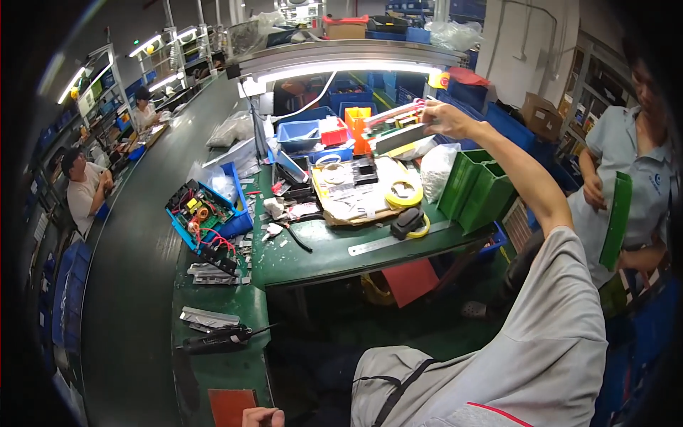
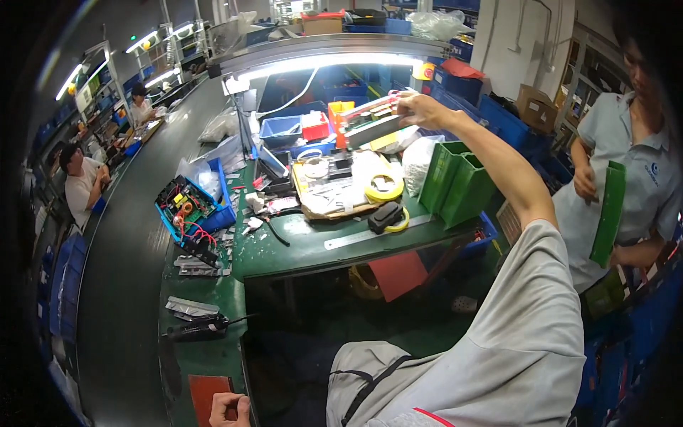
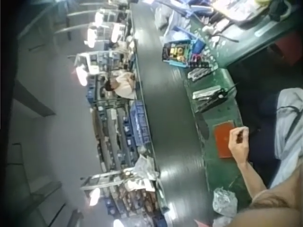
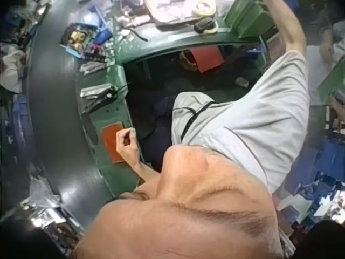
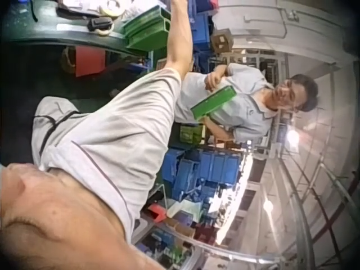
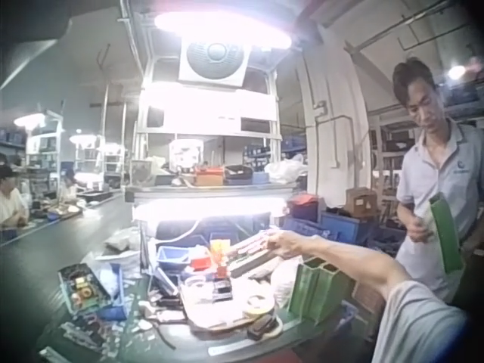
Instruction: Assembling a circuit board into a chassis, connecting internal wiring, and securing components with an electric screwdriver.
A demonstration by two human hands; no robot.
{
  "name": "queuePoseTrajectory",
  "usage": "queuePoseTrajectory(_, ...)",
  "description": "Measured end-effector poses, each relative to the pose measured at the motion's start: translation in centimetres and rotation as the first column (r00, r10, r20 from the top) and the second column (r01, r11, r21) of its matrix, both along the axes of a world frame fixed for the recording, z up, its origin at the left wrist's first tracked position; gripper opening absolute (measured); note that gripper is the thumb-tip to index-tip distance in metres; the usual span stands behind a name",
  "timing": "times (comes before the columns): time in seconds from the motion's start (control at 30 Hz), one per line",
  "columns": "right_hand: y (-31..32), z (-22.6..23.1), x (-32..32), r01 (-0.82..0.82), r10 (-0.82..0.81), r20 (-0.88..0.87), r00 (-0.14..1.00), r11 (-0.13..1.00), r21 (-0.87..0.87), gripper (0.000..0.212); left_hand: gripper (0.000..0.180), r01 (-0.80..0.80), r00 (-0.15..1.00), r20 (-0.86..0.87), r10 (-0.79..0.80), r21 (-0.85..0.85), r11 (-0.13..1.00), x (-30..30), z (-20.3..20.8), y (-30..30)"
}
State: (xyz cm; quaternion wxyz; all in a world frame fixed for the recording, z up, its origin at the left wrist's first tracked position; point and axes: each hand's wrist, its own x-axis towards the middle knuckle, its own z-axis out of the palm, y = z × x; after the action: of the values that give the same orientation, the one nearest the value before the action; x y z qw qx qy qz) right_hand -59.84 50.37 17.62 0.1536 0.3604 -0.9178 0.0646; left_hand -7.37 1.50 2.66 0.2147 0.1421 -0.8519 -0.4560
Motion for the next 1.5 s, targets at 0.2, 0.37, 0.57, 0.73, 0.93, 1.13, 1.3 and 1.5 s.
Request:
queuePoseTrajectory(0.2,5.0,-0.5,-3.4,0.1,-0.097,0.106,0.99,0.995,-0.03,0.028,0.004,-0.055,0.998,0.029,0.054,0.034,0.998,0.9,-1.5,0.3)
queuePoseTrajectory(0.37,8.9,-2.4,-4.6,0.154,-0.148,0.195,0.97,0.988,-0.018,0.027,0.005,-0.048,0.995,0.094,0.045,0.022,0.999,-0.9,-0.7,1.6)
queuePoseTrajectory(0.57,10.5,-5.7,-6.9,0.156,-0.162,0.388,0.907,0.987,0.047,0.033,0.007,0.008,0.99,0.141,-0.007,-0.008,1.0,-4.1,0.2,3.7)
queuePoseTrajectory(0.73,13.8,-6.9,-12.0,-0.006,-0.073,0.294,0.953,0.965,0.26,0.025,0.01,0.041,0.993,0.113,-0.043,0.025,0.999,-5.6,-1.6,3.8)
queuePoseTrajectory(0.93,15.6,-7.8,-15.3,0.074,-0.307,0.45,0.838,0.882,0.465,0.022,0.01,-0.019,0.988,0.153,-0.001,0.131,0.991,-5.4,-2.9,2.3)
queuePoseTrajectory(1.13,14.0,-7.8,-12.6,0.19,-0.532,0.471,0.704,0.78,0.597,0.028,0.01,-0.076,0.984,0.174,0.048,0.159,0.984,-3.0,-3.2,1.6)
queuePoseTrajectory(1.3,8.2,-5.6,-8.5,0.31,-0.589,0.386,0.71,0.753,0.58,0.028,0.008,-0.08,0.992,0.11,0.061,0.177,0.981,-1.4,-3.2,-0.4)
queuePoseTrajectory(1.5,5.3,-4.1,-6.8,0.41,-0.683,0.428,0.592,0.712,0.57,0.024,0.008,-0.119,0.993,0.033,0.116,0.149,0.982,-1.0,-2.9,-3.5)
